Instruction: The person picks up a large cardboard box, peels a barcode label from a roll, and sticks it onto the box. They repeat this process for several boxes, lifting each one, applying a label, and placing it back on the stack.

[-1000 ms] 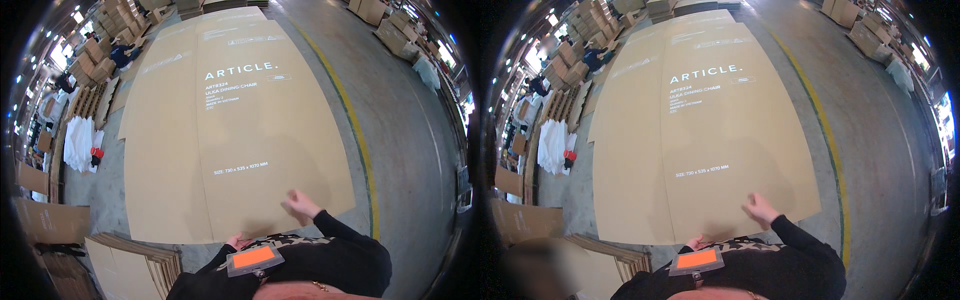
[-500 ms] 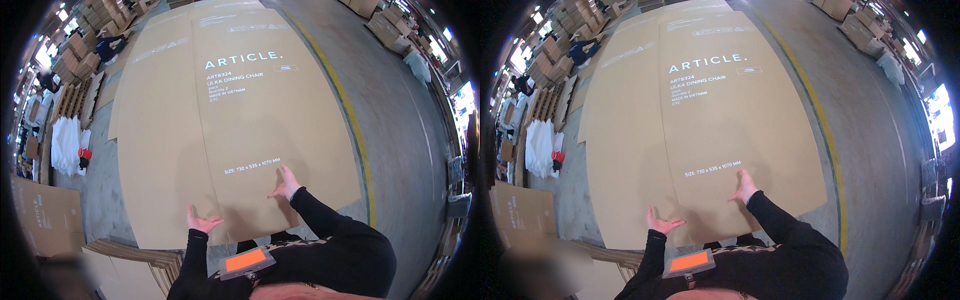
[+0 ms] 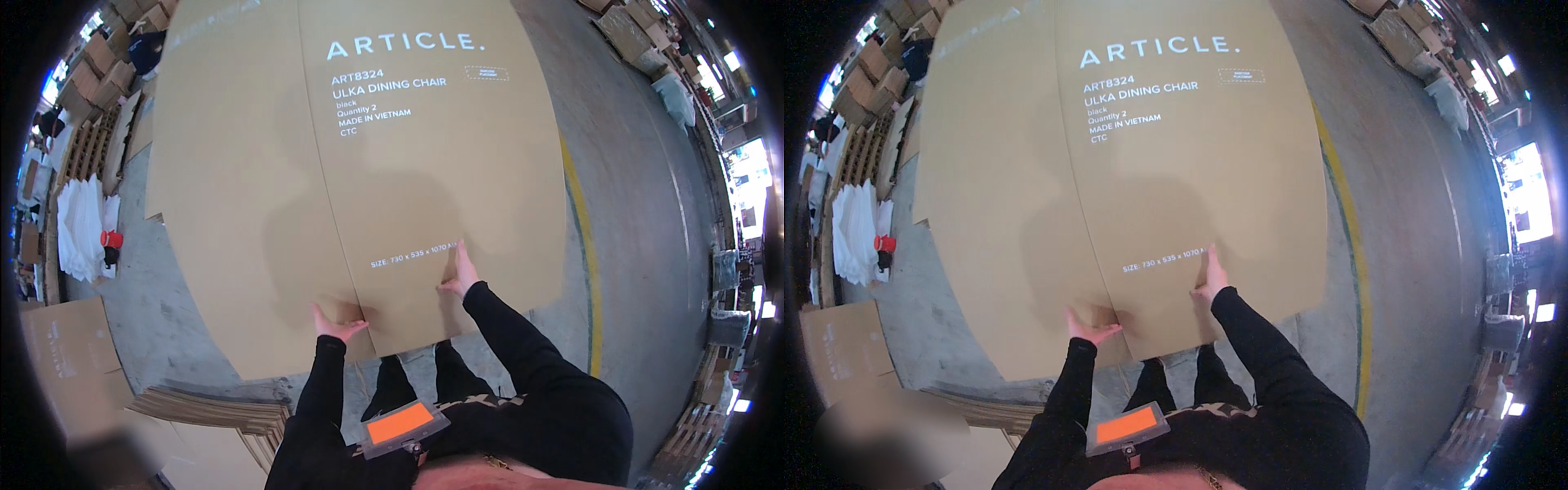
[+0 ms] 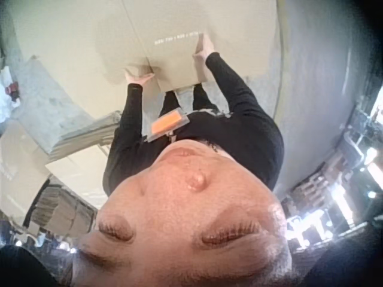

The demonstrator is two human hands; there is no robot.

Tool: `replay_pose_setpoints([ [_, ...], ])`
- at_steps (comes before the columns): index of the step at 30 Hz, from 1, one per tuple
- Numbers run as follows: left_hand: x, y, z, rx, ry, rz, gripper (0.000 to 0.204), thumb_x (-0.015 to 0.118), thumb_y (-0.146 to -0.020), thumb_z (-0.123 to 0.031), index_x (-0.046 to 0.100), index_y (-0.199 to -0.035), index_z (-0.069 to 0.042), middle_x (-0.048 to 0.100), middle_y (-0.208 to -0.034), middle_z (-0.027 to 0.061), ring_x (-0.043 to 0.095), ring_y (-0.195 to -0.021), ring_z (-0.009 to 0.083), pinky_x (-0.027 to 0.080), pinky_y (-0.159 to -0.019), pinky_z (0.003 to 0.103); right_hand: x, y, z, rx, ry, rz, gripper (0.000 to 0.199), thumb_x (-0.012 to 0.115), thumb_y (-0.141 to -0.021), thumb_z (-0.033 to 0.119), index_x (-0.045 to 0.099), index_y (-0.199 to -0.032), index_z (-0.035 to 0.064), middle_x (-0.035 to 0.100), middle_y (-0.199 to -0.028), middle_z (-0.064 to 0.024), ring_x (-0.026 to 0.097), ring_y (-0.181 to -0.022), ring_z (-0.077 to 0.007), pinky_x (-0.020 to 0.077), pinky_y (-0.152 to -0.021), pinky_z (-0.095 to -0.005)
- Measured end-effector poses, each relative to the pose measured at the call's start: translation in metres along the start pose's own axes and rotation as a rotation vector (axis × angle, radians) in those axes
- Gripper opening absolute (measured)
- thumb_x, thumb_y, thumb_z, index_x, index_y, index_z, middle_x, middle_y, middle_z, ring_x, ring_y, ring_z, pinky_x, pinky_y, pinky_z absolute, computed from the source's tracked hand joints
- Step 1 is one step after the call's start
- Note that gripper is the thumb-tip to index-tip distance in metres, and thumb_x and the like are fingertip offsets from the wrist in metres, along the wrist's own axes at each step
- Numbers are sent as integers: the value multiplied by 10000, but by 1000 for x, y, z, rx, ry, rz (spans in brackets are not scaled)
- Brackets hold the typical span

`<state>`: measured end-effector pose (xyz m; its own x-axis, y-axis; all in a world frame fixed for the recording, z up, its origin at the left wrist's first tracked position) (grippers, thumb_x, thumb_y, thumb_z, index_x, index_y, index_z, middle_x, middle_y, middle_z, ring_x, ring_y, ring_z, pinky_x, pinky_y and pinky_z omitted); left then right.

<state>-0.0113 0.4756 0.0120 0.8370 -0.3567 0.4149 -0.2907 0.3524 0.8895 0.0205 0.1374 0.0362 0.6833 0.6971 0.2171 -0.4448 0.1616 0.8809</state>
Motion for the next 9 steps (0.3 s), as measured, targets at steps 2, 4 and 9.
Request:
replay_pose_setpoints([
  [2,19,-39,-3,-38,-118,82,1404,565,-641,-880,-148,-1519,-48,-109,-1577,258,-79,-1448,476,53,-1137,659,-7,-41,7,-109,5,18,912,556,-855,691,176,-1536,217,226,-1549,-182,298,-1343,-490,284,-1044,-673],
  [4,59,-79,-14,15,-151,165,1356,523,-658,-892,-122,-1535,-85,-119,-1590,227,-82,-1456,461,39,-1133,667,3,-66,34,-220,22,97,860,558,-871,670,243,-1511,188,342,-1493,-173,400,-1286,-444,348,-1025,-628],
  [9,150,-127,-64,233,-512,159,1266,465,-710,-886,-156,-1537,-155,-149,-1607,168,-105,-1469,424,25,-1114,691,80,-95,107,-302,-72,266,937,570,-871,655,182,-1546,134,233,-1590,-92,275,-1426,-369,206,-1124,-598],
])
Point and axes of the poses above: each hand's wrist, its own y-axis away from the middle knuckle, its own x-axis out of the palm, z = x × y, the point moved 3 cm from there along -y, towards the middle knuckle
